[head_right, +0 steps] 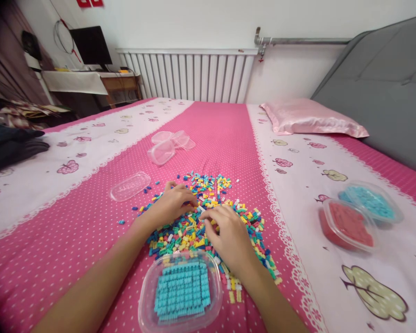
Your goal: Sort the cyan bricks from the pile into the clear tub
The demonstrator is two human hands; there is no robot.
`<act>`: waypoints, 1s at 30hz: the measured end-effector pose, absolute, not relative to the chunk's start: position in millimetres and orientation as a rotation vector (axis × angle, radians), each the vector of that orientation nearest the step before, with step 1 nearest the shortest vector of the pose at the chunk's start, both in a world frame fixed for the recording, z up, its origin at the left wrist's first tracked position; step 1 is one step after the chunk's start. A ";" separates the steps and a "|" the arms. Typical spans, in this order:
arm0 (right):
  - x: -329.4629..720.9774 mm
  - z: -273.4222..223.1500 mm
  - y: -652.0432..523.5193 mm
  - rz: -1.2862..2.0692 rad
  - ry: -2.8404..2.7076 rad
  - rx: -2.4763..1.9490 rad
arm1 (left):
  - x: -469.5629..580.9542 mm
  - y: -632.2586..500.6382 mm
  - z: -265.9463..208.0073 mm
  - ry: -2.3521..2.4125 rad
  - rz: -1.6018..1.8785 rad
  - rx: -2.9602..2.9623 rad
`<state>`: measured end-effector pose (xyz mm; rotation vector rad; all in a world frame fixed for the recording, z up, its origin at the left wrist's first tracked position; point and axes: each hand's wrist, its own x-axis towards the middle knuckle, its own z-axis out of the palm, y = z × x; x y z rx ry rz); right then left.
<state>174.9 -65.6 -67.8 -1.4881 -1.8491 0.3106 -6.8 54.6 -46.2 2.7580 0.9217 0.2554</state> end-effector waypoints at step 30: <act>180.0 -69.7 -63.1 0.312 -1.731 -1.600 | 1.8 47.2 -50.9 0.902 0.380 2.774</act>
